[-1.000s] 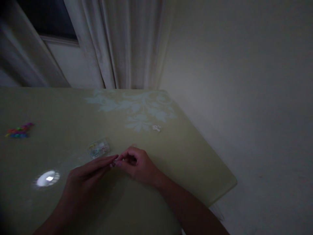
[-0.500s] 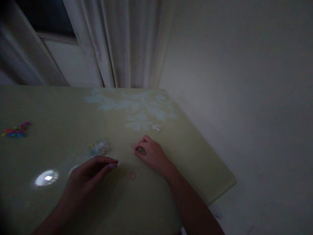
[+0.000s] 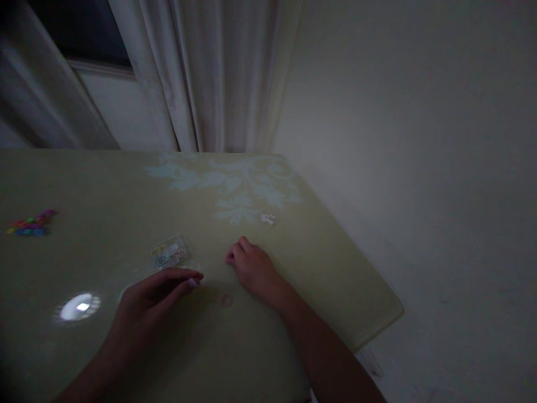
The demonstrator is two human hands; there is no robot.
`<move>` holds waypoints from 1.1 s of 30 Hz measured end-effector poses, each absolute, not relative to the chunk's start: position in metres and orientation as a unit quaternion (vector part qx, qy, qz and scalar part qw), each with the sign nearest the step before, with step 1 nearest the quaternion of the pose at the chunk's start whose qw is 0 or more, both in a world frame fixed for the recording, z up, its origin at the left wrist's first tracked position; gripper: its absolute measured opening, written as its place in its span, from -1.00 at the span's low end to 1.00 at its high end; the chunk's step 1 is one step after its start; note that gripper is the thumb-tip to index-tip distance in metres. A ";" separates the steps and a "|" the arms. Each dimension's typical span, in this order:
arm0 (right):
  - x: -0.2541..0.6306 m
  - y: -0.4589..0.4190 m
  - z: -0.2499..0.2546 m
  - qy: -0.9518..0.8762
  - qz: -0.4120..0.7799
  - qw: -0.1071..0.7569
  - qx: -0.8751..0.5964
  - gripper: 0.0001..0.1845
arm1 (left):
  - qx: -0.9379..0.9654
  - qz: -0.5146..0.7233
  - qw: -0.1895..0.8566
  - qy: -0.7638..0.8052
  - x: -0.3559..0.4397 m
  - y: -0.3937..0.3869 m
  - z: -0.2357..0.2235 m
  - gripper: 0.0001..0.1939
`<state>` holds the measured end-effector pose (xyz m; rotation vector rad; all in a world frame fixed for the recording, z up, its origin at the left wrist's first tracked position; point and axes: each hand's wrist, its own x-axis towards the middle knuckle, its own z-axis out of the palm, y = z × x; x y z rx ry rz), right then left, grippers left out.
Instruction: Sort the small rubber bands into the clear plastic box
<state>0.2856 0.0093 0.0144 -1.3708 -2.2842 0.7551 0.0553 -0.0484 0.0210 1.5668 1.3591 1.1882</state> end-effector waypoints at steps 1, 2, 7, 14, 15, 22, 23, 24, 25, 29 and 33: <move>0.283 0.006 0.016 -0.802 0.305 0.213 -0.469 -0.89 | 0.616 0.464 0.359 0.526 0.055 -0.048 0.020 -0.86; 0.280 0.003 0.018 -0.786 0.351 0.242 -0.448 -0.88 | 0.625 0.467 0.349 0.519 0.054 -0.048 0.020 -0.86; 0.264 -0.013 0.027 -0.658 0.580 0.302 -0.373 -0.68 | 0.664 0.502 0.316 0.455 0.051 -0.048 0.023 -0.77; 0.263 -0.015 0.034 -0.589 0.653 0.295 -0.374 -0.51 | 0.673 0.493 0.296 0.466 0.055 -0.051 0.023 -0.86; 0.268 -0.013 0.035 -0.597 0.651 0.283 -0.373 -0.54 | 0.671 0.488 0.299 0.471 0.055 -0.052 0.022 -0.86; 0.300 0.002 0.039 -0.769 0.482 0.139 -0.397 -0.93 | 0.638 0.481 0.317 0.512 0.055 -0.053 0.025 -0.87; 0.301 0.001 0.039 -0.787 0.458 0.123 -0.395 -0.94 | 0.634 0.477 0.324 0.516 0.055 -0.053 0.025 -0.86; 0.301 0.001 0.038 -0.802 0.436 0.110 -0.392 -0.93 | 0.632 0.472 0.332 0.518 0.055 -0.053 0.025 -0.87; 0.300 -0.001 0.037 -0.816 0.416 0.099 -0.389 -0.91 | 0.632 0.468 0.336 0.517 0.055 -0.052 0.025 -0.87; 0.295 -0.008 0.034 -0.849 0.349 0.074 -0.388 -0.91 | 0.653 0.478 0.328 0.487 0.055 -0.050 0.024 -0.88; 0.291 -0.010 0.036 -0.853 0.349 0.118 -0.369 -0.91 | 0.668 0.483 0.323 0.465 0.053 -0.050 0.024 -0.84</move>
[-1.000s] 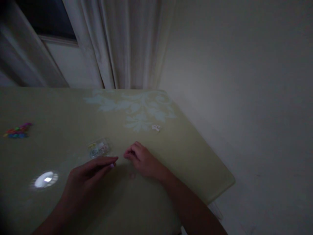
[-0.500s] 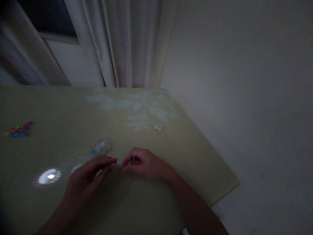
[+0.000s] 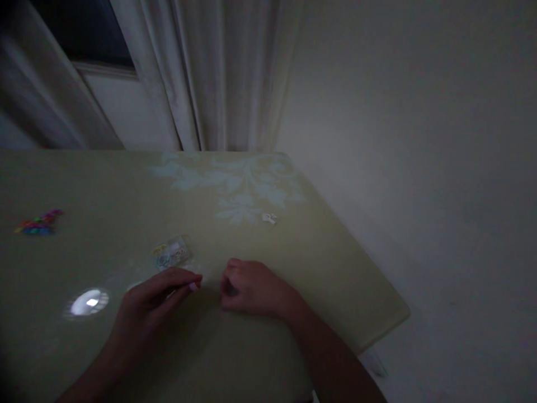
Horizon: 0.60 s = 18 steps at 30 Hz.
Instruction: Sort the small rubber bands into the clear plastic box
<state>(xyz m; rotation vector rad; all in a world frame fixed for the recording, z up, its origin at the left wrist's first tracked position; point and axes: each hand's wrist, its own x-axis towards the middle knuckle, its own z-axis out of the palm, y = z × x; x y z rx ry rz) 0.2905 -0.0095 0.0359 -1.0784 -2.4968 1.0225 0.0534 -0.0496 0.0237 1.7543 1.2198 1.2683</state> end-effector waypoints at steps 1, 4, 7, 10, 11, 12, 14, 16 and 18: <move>0.288 -0.009 0.036 -0.840 0.372 0.147 -0.367 -0.91 | 0.671 0.482 0.322 0.462 0.053 -0.050 0.024 -0.83; 0.280 -0.008 0.035 -0.769 0.466 0.239 -0.366 -0.97 | 0.682 0.480 0.317 0.452 0.053 -0.051 0.023 -0.83; 0.271 -0.008 0.029 -0.705 0.545 0.279 -0.358 -0.83 | 0.695 0.482 0.307 0.436 0.054 -0.051 0.023 -0.84; 0.266 -0.008 0.023 -0.669 0.591 0.291 -0.344 -0.70 | 0.710 0.492 0.282 0.418 0.056 -0.050 0.021 -0.87; 0.265 -0.007 0.022 -0.663 0.597 0.297 -0.340 -0.67 | 0.712 0.494 0.272 0.417 0.055 -0.048 0.020 -0.88; 0.263 -0.005 0.021 -0.659 0.598 0.306 -0.339 -0.65 | 0.714 0.496 0.261 0.419 0.055 -0.046 0.019 -0.88; 0.261 0.000 0.018 -0.655 0.584 0.331 -0.348 -0.61 | 0.715 0.497 0.234 0.432 0.051 -0.041 0.017 -0.87; 0.257 0.006 0.013 -0.649 0.557 0.364 -0.368 -0.60 | 0.707 0.509 0.189 0.452 0.044 -0.033 0.018 -0.86; 0.254 0.013 0.005 -0.644 0.529 0.392 -0.391 -0.65 | 0.677 0.514 0.144 0.506 0.033 -0.025 0.022 -0.83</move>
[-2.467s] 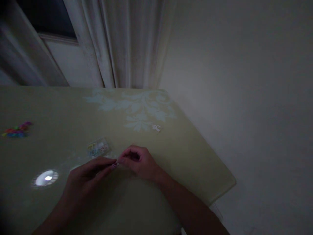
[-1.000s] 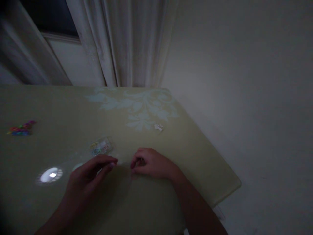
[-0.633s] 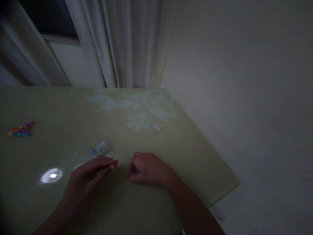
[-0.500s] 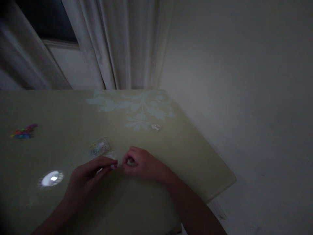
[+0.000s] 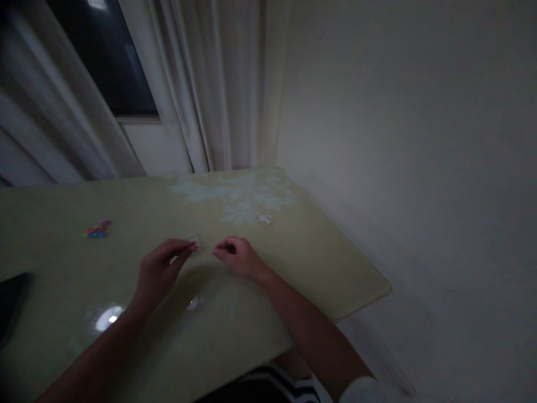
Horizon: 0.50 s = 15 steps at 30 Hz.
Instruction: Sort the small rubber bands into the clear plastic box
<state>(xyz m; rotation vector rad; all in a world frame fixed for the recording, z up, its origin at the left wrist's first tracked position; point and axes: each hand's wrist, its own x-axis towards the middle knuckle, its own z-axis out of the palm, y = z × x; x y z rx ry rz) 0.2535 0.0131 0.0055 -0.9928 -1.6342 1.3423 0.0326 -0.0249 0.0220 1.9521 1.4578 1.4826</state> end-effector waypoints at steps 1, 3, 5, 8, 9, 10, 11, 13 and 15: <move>0.252 0.016 0.002 -0.643 0.515 0.401 -0.401 -0.69 | 0.662 0.509 0.125 0.536 0.026 -0.020 0.024 -0.80; 0.248 0.020 -0.005 -0.643 0.488 0.414 -0.420 -0.76 | 0.632 0.504 0.086 0.583 0.014 -0.009 0.029 -0.74; 0.246 0.022 -0.010 -0.649 0.469 0.417 -0.431 -0.80 | 0.638 0.478 0.053 0.602 0.004 0.005 0.032 -0.69; 0.246 0.023 -0.013 -0.653 0.447 0.427 -0.438 -0.82 | 0.697 0.370 0.005 0.614 -0.002 0.025 0.032 -0.66; 0.247 0.025 -0.013 -0.653 0.440 0.432 -0.440 -0.82 | 0.710 0.349 0.001 0.611 -0.002 0.031 0.031 -0.65; 0.248 0.027 -0.014 -0.653 0.431 0.437 -0.443 -0.82 | 0.722 0.331 0.000 0.607 -0.002 0.035 0.029 -0.65; 0.250 0.030 -0.014 -0.653 0.421 0.442 -0.448 -0.81 | 0.732 0.317 0.002 0.603 -0.002 0.039 0.027 -0.65; 0.255 0.038 -0.015 -0.651 0.397 0.452 -0.463 -0.81 | 0.750 0.285 0.006 0.597 -0.002 0.045 0.022 -0.64; 0.264 0.048 -0.015 -0.647 0.365 0.461 -0.485 -0.82 | 0.762 0.259 0.010 0.594 -0.003 0.049 0.017 -0.60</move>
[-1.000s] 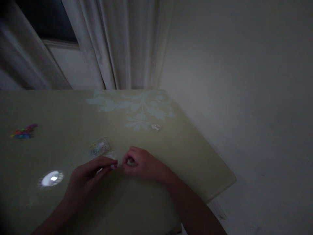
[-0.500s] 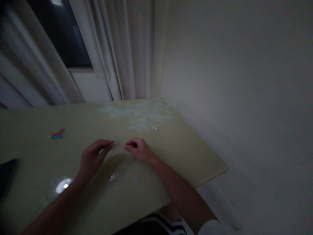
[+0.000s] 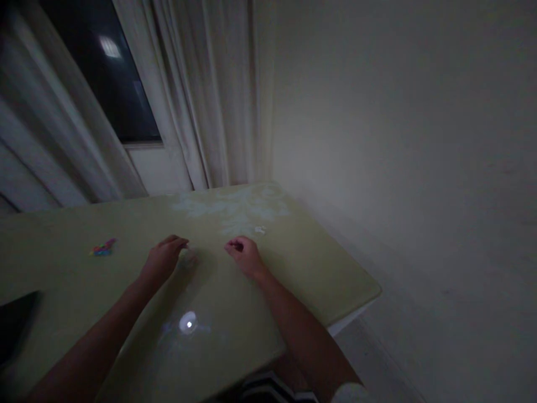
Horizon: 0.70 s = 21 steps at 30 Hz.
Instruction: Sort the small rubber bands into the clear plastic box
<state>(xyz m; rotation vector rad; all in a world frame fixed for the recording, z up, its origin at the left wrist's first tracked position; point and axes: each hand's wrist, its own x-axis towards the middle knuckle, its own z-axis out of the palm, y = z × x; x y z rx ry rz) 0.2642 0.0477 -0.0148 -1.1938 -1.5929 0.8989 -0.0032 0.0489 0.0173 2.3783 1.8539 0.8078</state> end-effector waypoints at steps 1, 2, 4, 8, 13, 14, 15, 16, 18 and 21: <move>0.270 0.053 -0.015 -0.644 0.347 0.464 -0.499 -0.81 | 0.765 0.249 0.012 0.593 -0.004 0.050 0.015 -0.58; 0.277 0.058 -0.015 -0.641 0.326 0.468 -0.514 -0.81 | 0.767 0.242 0.014 0.593 -0.006 0.051 0.013 -0.56; 0.294 0.066 -0.015 -0.633 0.277 0.472 -0.548 -0.82 | 0.765 0.238 0.016 0.598 -0.009 0.050 0.010 -0.52; 0.326 0.074 -0.018 -0.621 0.186 0.461 -0.607 -0.54 | 0.738 0.254 0.009 0.625 -0.016 0.036 -0.002 -0.47; 0.332 0.078 -0.025 -0.672 0.106 0.335 -0.652 -0.39 | 0.718 0.196 0.029 0.668 -0.018 0.013 -0.018 -0.21; 0.330 0.079 -0.026 -0.682 0.101 0.320 -0.650 -0.46 | 0.731 0.193 0.048 0.653 -0.017 0.011 -0.019 -0.21; 0.329 0.081 -0.027 -0.687 0.101 0.317 -0.646 -0.54 | 0.748 0.200 0.071 0.628 -0.015 0.010 -0.020 -0.23; 0.327 0.083 -0.028 -0.689 0.100 0.318 -0.644 -0.61 | 0.764 0.213 0.095 0.601 -0.012 0.010 -0.019 -0.24; 0.327 0.086 -0.028 -0.685 0.096 0.319 -0.648 -0.67 | 0.785 0.243 0.151 0.549 -0.004 0.008 -0.017 -0.24; 0.330 0.088 -0.027 -0.678 0.097 0.325 -0.653 -0.70 | 0.792 0.265 0.236 0.497 0.009 0.003 -0.014 -0.21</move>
